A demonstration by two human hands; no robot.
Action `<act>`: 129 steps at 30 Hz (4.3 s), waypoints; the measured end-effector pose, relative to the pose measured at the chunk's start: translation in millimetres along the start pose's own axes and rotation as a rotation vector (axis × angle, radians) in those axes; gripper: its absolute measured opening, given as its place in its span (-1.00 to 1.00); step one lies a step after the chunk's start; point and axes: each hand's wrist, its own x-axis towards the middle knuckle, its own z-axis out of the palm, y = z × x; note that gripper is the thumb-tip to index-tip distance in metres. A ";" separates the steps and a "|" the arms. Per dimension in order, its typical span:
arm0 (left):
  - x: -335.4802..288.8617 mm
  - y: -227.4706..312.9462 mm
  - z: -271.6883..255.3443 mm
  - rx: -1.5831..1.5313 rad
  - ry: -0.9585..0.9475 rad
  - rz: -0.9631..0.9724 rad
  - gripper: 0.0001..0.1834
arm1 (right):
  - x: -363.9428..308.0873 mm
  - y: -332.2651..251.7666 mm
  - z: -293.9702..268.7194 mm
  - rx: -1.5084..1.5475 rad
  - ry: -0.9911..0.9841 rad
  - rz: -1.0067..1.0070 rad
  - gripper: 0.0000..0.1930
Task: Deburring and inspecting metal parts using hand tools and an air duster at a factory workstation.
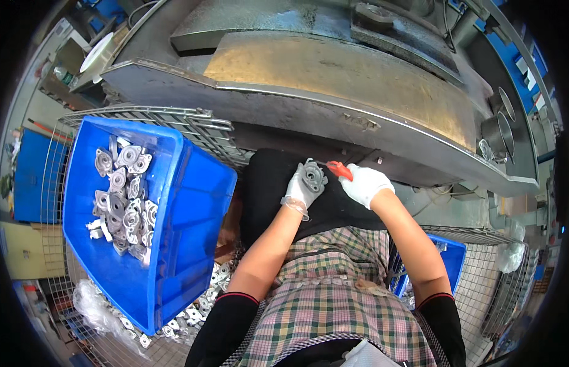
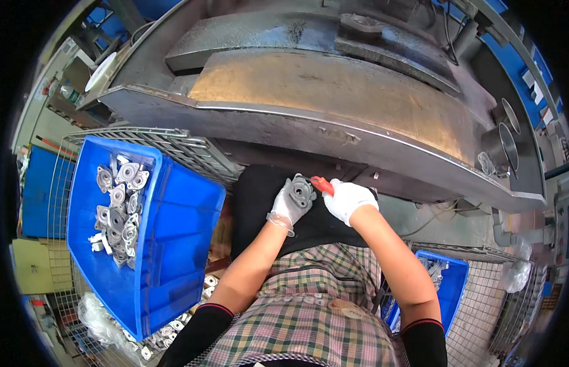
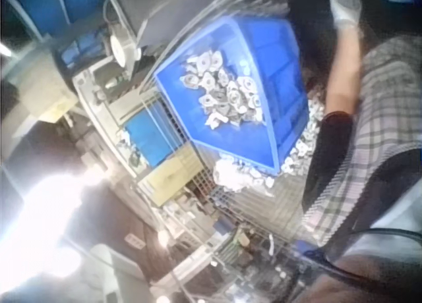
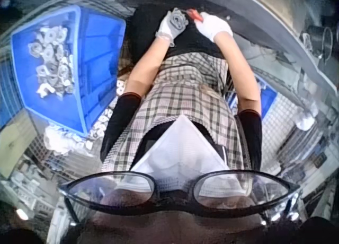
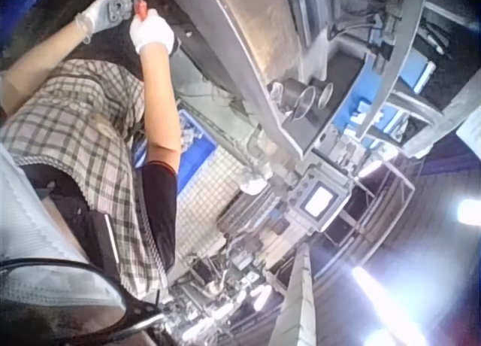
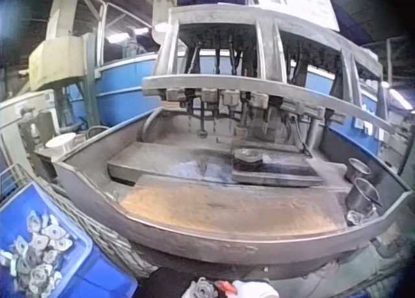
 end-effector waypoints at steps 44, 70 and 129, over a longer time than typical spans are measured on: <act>-10.7 1.7 17.2 -0.119 0.010 0.075 -0.46 | -37.1 10.3 10.5 0.037 -0.015 -0.092 -0.62; -19.3 6.9 17.3 -0.058 -0.132 -0.020 -0.42 | -70.7 45.8 12.6 0.252 0.103 0.034 -0.63; -227.3 66.9 230.9 1.639 -0.036 0.732 -0.20 | -251.4 248.1 63.2 0.374 0.783 0.754 -0.72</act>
